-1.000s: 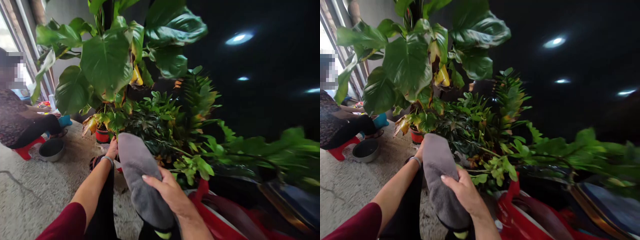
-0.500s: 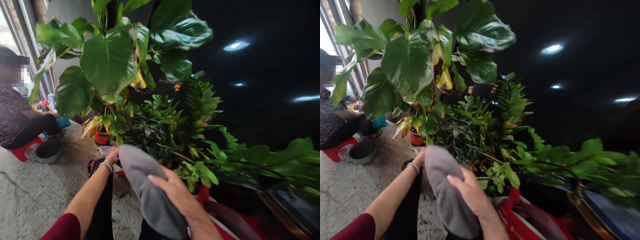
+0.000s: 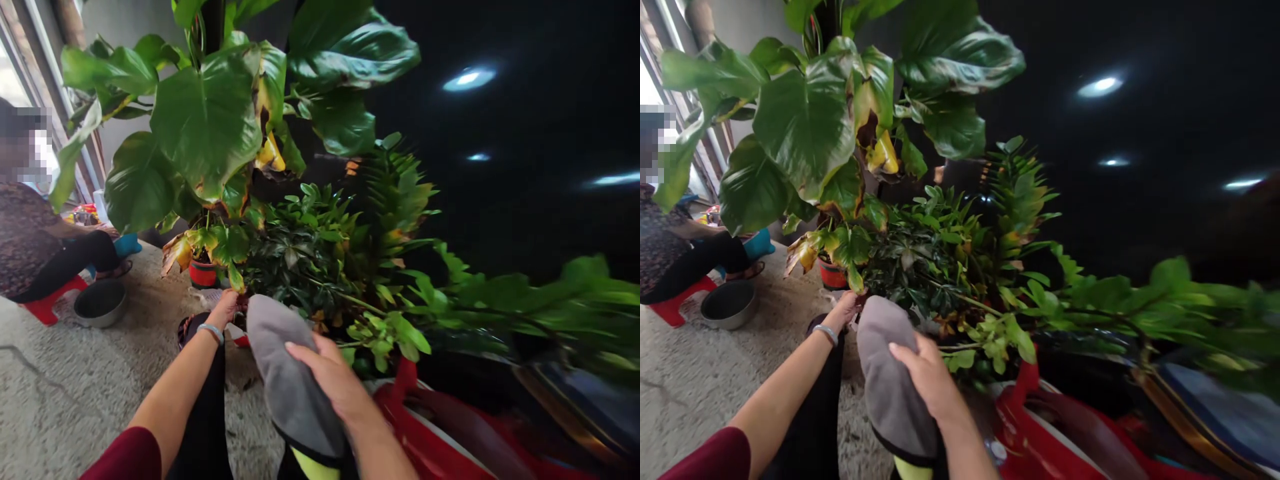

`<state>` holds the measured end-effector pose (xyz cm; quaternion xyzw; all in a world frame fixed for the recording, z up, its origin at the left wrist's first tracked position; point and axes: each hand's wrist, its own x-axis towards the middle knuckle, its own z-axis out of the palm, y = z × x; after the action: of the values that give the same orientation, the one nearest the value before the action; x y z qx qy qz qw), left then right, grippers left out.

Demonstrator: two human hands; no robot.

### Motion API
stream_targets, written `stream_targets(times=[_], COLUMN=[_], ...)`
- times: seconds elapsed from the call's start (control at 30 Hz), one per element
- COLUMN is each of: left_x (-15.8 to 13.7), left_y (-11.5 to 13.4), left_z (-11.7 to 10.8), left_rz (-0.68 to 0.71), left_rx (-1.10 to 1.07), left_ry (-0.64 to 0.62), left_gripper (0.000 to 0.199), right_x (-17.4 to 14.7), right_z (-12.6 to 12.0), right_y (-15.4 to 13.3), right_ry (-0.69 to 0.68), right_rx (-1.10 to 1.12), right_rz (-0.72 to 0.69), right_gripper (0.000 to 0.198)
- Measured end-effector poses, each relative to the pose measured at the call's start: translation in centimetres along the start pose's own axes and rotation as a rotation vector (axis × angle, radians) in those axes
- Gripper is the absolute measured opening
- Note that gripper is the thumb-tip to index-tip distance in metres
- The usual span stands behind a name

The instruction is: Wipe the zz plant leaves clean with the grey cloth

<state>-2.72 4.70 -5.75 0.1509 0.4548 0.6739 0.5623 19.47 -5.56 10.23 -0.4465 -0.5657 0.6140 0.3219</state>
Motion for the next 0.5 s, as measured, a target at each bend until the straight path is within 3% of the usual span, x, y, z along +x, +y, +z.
stream_targets(times=[0.13, 0.2, 0.33, 0.43, 0.5], left_x=[-0.7, -1.1, -1.4, -0.9, -0.6], left_y=[0.4, 0.3, -0.3, -0.6, -0.5], left_z=[0.4, 0.6, 0.9, 0.9, 0.8], left_rz=[-0.022, -0.023, -0.004, 0.001, -0.003], left_rx=[0.044, 0.053, 0.052, 0.05, 0.055], left_ry=[0.017, -0.006, -0.039, -0.004, 0.013], left_gripper=[0.017, 0.017, 0.024, 0.029, 0.029], right_x=[0.7, 2.9, 4.5, 1.3, -1.3], right_z=[-3.2, -3.5, -1.5, -0.1, 0.0], right_y=[-6.0, -6.9, -2.5, 1.7, 2.3], right_ry=[0.374, 0.469, 0.348, 0.274, 0.222], right_rx=[0.15, 0.238, 0.368, 0.292, 0.222], right_rz=[-0.159, -0.208, 0.074, 0.207, 0.214], right_gripper=[0.035, 0.032, 0.027, 0.035, 0.035])
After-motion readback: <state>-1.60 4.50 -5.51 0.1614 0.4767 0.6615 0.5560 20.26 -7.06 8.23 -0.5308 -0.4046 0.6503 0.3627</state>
